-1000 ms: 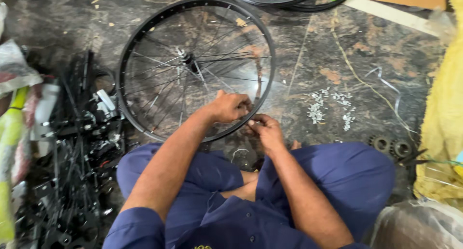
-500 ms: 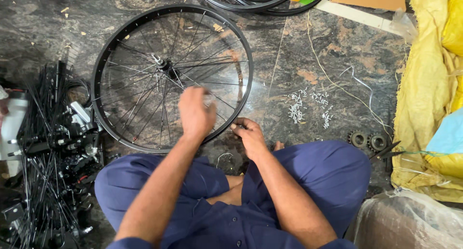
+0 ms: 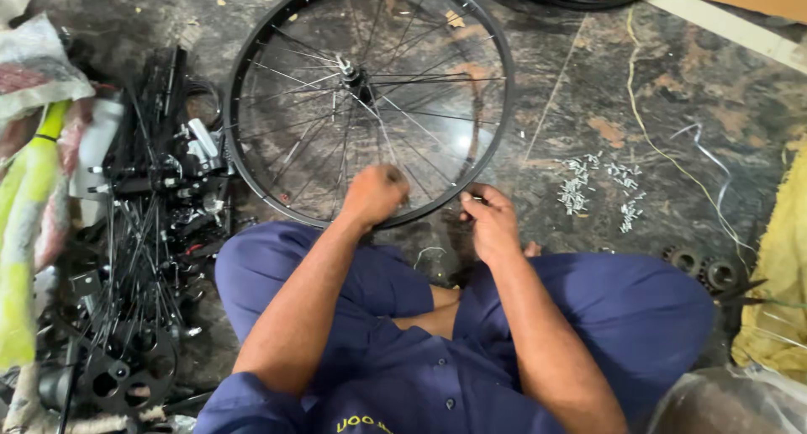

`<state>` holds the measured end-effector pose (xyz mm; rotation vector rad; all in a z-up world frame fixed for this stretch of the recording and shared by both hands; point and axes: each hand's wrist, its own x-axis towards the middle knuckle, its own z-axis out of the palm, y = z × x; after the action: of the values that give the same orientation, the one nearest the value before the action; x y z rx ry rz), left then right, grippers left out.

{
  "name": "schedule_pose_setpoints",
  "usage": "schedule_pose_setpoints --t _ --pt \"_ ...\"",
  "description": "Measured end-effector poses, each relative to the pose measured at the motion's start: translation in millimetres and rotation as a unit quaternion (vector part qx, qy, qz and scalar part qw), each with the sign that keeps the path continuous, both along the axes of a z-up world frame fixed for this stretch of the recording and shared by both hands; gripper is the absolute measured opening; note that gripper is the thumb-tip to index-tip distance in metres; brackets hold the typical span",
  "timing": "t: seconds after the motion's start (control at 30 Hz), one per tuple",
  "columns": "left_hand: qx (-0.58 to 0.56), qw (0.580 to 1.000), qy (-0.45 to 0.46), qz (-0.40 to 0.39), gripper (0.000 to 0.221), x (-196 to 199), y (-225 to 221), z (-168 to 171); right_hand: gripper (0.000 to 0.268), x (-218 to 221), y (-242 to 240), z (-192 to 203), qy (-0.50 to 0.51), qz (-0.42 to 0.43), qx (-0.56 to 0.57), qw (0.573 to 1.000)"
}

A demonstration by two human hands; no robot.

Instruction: The person threads bicycle spokes through a hub and into a rim, then uses a tool to tighten and adjust the spokes while seated on the floor.

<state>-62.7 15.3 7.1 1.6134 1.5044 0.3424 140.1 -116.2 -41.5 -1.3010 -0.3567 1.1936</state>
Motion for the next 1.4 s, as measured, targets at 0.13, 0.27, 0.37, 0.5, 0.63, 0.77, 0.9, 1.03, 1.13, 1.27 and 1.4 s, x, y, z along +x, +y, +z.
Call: schedule_pose_setpoints --t 0.13,0.27,0.37,0.5,0.63,0.77,0.9,1.03,1.13,1.27,1.4 --pt "-0.099 0.975 -0.066 -0.188 0.026 -0.6 -10.1 -16.3 0.015 7.6 1.6 2.1 -0.019 -0.026 -0.027 0.999" --pt "-0.020 0.979 -0.148 -0.141 0.023 34.1 -20.4 -31.6 0.015 9.9 -2.3 -7.6 -0.047 -0.070 -0.059 0.995" --pt "-0.024 0.982 -0.167 -0.090 0.025 61.5 -27.5 -44.2 0.016 9.5 -8.4 -13.3 -0.054 -0.095 -0.070 0.992" --pt "-0.045 0.969 -0.233 -0.061 0.023 72.9 -29.1 -51.4 0.015 5.3 -15.4 -8.1 -0.046 -0.104 -0.122 0.986" --pt "-0.043 0.970 -0.234 -0.055 0.022 68.4 -27.3 -51.6 0.015 4.6 -12.6 -12.1 -0.015 -0.065 -0.095 0.993" --pt "-0.052 0.970 -0.234 -0.049 0.022 68.7 -25.4 -50.8 0.015 -1.1 -10.2 -19.1 -0.066 -0.032 -0.068 0.995" --pt "-0.052 0.969 -0.239 -0.036 0.025 69.5 -25.5 -52.4 0.016 -4.1 -6.7 -18.8 -0.072 -0.028 -0.069 0.995" --pt "-0.057 0.970 -0.233 -0.035 0.025 68.0 -26.8 -49.1 0.015 -8.3 -5.7 -8.0 -0.171 0.012 -0.095 0.981" --pt "-0.057 0.971 -0.231 -0.034 0.025 67.5 -25.4 -44.8 0.014 -11.9 -6.3 -2.6 -0.254 0.029 -0.121 0.959" --pt "-0.069 0.972 -0.224 -0.022 0.024 68.0 -26.0 -41.7 0.014 -10.7 -8.0 -4.4 -0.192 0.029 -0.074 0.978" --pt "-0.064 0.971 -0.230 -0.015 0.024 68.9 -28.1 -40.7 0.015 -13.3 -7.8 -5.8 -0.198 0.017 -0.074 0.977"
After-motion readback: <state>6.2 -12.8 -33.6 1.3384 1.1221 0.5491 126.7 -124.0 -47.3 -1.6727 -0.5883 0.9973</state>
